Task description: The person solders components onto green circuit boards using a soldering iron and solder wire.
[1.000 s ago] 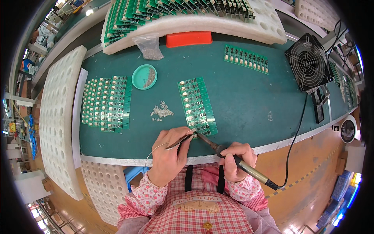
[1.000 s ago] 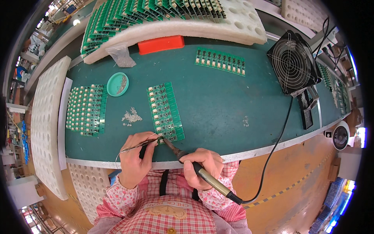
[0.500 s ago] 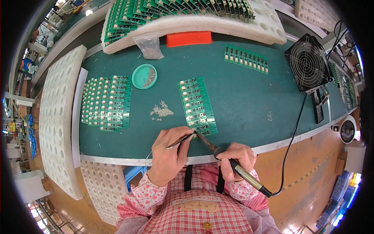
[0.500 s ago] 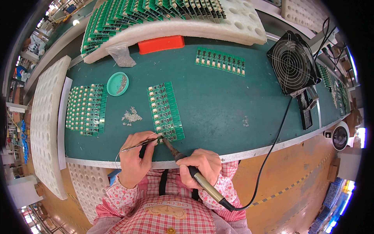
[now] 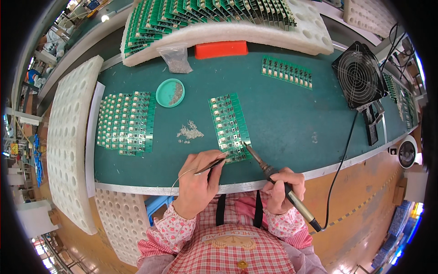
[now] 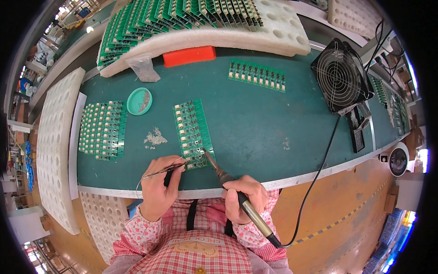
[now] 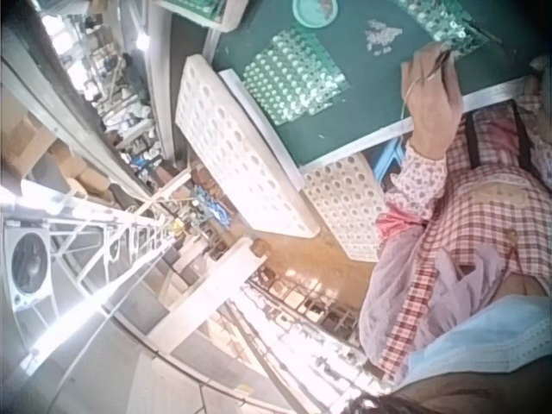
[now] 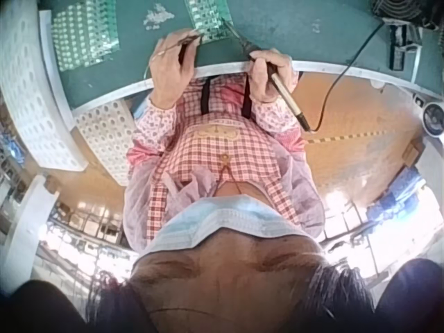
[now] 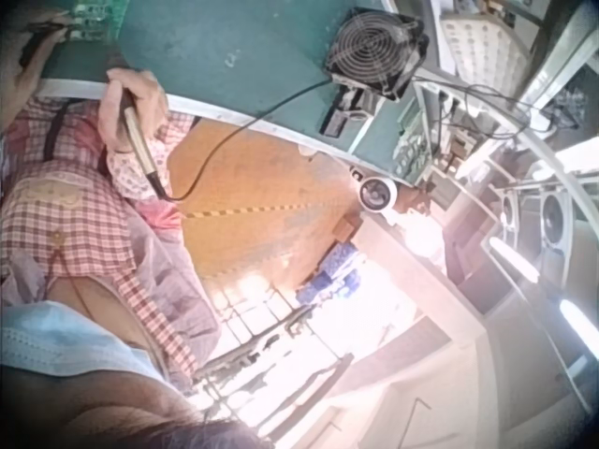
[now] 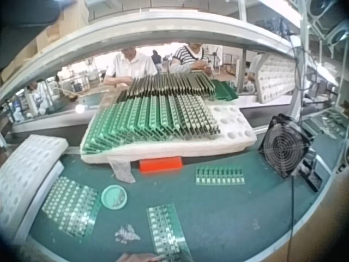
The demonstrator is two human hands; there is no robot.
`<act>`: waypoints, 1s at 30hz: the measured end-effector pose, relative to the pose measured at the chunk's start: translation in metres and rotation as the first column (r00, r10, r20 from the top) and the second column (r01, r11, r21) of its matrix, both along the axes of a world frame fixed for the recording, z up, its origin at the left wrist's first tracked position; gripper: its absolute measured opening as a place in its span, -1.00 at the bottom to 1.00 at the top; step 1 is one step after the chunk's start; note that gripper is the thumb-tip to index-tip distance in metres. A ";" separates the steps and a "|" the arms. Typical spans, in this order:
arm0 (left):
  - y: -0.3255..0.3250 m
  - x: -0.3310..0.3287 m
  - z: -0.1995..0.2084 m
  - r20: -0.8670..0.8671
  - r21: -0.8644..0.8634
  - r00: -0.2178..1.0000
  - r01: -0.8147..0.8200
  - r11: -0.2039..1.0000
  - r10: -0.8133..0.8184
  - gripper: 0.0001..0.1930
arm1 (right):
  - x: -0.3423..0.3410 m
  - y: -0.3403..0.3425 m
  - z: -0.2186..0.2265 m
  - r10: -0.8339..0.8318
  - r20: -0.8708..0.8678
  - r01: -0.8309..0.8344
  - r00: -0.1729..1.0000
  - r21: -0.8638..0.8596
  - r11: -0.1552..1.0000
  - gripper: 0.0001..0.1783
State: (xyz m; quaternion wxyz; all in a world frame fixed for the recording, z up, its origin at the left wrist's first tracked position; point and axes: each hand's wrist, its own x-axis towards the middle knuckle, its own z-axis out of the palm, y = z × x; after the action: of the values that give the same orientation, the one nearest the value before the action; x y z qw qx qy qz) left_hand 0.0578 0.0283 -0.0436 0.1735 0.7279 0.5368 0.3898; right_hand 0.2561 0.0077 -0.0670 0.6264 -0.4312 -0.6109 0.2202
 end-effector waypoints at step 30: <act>0.018 -0.026 -0.011 0.017 -0.042 0.968 -0.251 0.967 0.251 -0.88 | -0.006 0.006 -0.003 -0.036 -0.029 0.036 0.999 -0.005 0.999 -0.82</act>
State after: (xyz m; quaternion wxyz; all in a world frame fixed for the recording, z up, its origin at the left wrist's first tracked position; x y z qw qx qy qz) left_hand 0.0313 0.0466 -0.0542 0.1432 0.6462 0.6303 0.4058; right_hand 0.2502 0.0137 -0.0702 0.6381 -0.4405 -0.5932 0.2165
